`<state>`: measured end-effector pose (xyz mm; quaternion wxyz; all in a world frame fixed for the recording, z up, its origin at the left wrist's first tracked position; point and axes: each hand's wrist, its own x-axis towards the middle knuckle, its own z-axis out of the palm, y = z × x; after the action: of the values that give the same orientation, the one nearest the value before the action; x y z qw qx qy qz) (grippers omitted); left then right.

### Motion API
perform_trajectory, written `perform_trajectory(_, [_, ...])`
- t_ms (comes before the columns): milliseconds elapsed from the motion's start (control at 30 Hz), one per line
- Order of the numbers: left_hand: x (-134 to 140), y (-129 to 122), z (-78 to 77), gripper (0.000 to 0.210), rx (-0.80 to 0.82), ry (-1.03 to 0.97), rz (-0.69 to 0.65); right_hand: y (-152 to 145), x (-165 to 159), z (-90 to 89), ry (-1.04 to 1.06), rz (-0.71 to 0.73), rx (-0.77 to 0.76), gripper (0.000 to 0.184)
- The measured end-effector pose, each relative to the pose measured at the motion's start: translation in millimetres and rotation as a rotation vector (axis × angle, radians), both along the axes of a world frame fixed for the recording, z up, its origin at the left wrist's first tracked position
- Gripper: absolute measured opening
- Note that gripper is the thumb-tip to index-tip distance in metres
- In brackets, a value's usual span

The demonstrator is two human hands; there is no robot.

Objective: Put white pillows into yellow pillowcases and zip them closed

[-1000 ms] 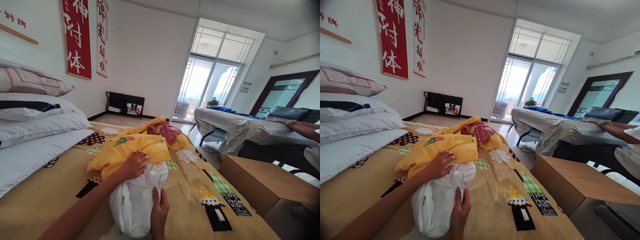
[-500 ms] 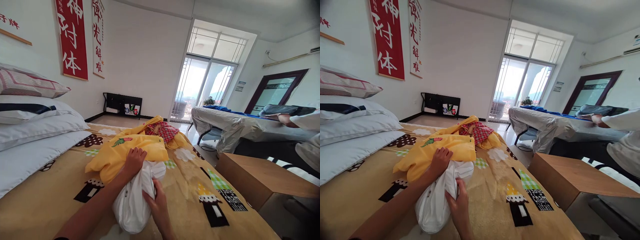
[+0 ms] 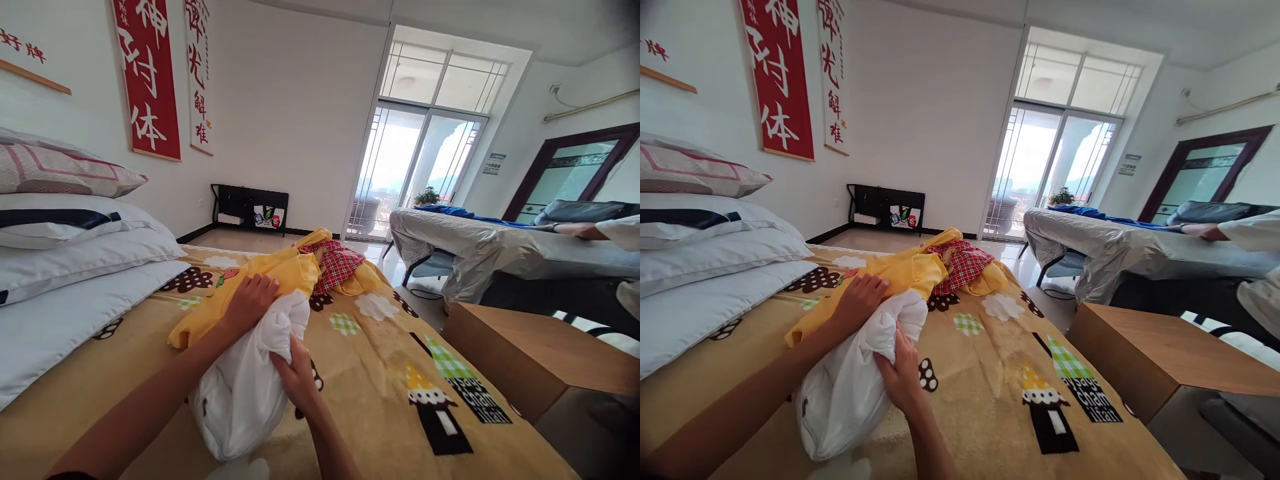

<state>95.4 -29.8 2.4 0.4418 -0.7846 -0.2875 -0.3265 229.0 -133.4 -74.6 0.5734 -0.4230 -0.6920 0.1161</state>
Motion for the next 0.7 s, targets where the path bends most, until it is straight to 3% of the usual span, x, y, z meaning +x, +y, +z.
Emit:
perform_trajectory(100, [-12.3,2.5,16.6,0.017,0.097,0.058,-0.027,-3.9,-14.5,19.0,-0.215,0.103,-0.018,0.031])
perform_trajectory(200, [-33.2,-0.9,18.7,0.022,0.125,0.124,0.06,-8.9,-25.1,25.6,-0.315,0.106,-0.001,0.038])
perform_trajectory(333, [-69.5,-12.9,9.4,0.042,0.042,0.195,0.181,-10.8,-30.9,20.2,-0.189,0.068,0.007,0.037])
perform_trajectory(467, [-97.0,-14.9,1.2,0.043,0.075,0.329,0.044,-9.3,-35.0,13.3,-0.099,0.013,0.046,0.035])
perform_trajectory(533, [-102.1,-9.1,-1.4,0.037,0.104,0.356,-0.024,-8.7,-37.2,12.3,-0.081,-0.002,0.073,0.033])
perform_trajectory(700, [-90.3,8.1,-1.6,0.022,-0.078,0.146,0.066,-14.1,-35.8,10.0,-0.078,-0.042,0.071,0.024])
